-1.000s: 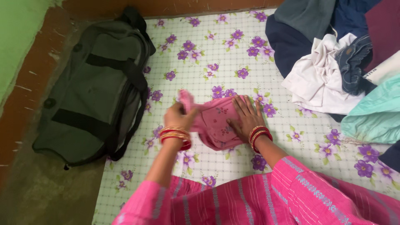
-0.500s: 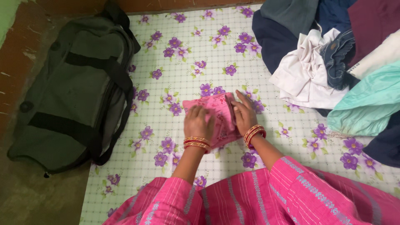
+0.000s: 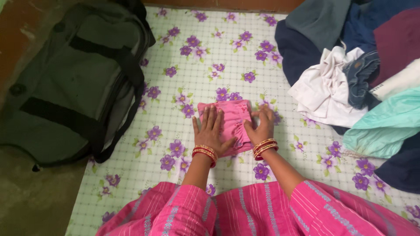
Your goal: The person puts a folded white garment into a bag, then takes out a pink pair of pants and folds them by hand on the floor.
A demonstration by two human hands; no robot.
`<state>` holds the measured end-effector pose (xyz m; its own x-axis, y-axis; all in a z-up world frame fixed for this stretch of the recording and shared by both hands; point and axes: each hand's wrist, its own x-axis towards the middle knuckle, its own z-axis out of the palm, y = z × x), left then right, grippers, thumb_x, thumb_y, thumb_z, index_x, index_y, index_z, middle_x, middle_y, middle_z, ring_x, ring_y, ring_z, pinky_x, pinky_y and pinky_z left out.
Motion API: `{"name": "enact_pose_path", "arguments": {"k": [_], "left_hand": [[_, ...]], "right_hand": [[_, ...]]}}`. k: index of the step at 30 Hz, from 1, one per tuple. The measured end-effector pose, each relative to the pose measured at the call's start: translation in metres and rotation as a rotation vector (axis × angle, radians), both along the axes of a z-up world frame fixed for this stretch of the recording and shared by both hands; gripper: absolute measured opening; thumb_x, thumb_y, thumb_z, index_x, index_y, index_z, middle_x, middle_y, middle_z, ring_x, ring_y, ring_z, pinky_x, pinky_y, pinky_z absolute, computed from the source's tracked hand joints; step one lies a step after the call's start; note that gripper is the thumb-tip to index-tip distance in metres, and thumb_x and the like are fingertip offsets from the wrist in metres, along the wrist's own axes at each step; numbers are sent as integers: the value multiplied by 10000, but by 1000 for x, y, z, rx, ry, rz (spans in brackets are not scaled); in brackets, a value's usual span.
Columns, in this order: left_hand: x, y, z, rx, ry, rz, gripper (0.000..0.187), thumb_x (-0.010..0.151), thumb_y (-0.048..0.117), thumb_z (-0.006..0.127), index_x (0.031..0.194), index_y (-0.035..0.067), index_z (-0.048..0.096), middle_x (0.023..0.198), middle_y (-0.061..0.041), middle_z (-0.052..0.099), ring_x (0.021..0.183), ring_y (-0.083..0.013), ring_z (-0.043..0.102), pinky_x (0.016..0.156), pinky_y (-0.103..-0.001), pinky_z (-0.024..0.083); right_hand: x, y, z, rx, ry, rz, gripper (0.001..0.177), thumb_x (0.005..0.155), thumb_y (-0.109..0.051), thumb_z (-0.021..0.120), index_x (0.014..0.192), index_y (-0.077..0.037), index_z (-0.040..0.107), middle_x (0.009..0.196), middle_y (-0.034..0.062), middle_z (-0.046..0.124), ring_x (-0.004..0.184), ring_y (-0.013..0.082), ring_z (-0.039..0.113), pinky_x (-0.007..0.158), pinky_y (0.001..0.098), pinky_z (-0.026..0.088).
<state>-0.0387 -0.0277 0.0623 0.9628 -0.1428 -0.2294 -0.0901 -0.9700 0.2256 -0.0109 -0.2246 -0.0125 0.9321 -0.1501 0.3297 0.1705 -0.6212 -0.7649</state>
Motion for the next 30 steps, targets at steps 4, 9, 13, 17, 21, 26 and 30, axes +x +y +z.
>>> {"name": "enact_pose_path", "arguments": {"k": [4, 9, 13, 17, 21, 26, 30], "left_hand": [[10, -5, -34, -141, -396, 3, 882, 944, 591, 483, 1651, 171, 166, 1730, -59, 83, 1617, -215, 38, 1316, -555, 2], [15, -10, -72, 77, -436, -7, 670, 1026, 480, 400, 1628, 233, 239, 1722, -3, 128, 1598, -195, 72, 1266, -576, 4], [18, -9, -75, -65, -281, 30, 665, 977, 474, 394, 1583, 241, 252, 1679, -1, 139, 1540, -207, 80, 1183, -627, -21], [40, 10, -76, -104, -207, -16, 651, 983, 452, 449, 1585, 285, 267, 1706, 35, 139, 1569, -176, 68, 1239, -614, -14], [54, 20, -73, -133, -246, 129, 602, 1004, 357, 505, 1571, 219, 356, 1655, -24, 281, 1538, -206, 197, 1238, -577, 105], [44, 20, -16, -55, -14, 275, 393, 1063, 386, 513, 1335, 121, 612, 1432, -117, 599, 1412, -277, 491, 1199, -469, 380], [35, 29, 3, -199, 342, 468, 299, 905, 314, 716, 1076, 71, 685, 1074, -189, 706, 1056, -341, 710, 907, -431, 579]], "right_hand": [[1, 30, 28, -325, -136, 91, 421, 939, -175, 589, 1356, -117, 602, 1591, 135, 445, 1514, 364, 377, 1282, 591, 157], [4, 41, 22, -628, 27, 257, 594, 1002, -358, 472, 1532, -94, 423, 1633, 98, 295, 1540, 338, 192, 1228, 611, 74], [-3, 35, 14, -626, -38, 340, 617, 1027, -348, 448, 1574, -75, 366, 1687, 122, 255, 1567, 369, 129, 1254, 578, 103], [-1, 25, 28, -653, -91, 194, 705, 1003, -463, 541, 1595, -102, 412, 1675, 184, 284, 1525, 322, 263, 1215, 602, 185], [-18, -2, 35, -649, 403, -43, 833, 815, -553, 738, 1454, -83, 483, 1418, 165, 508, 1298, 347, 465, 1047, 546, 367], [35, -1, 53, -415, 647, 131, 374, 815, -260, 805, 1163, -188, 688, 1063, 90, 725, 1018, 245, 686, 949, 440, 551], [73, 10, 73, -523, 143, 197, 383, 823, -127, 752, 1201, -140, 691, 1248, 83, 667, 1196, 275, 595, 1089, 495, 402]]}}
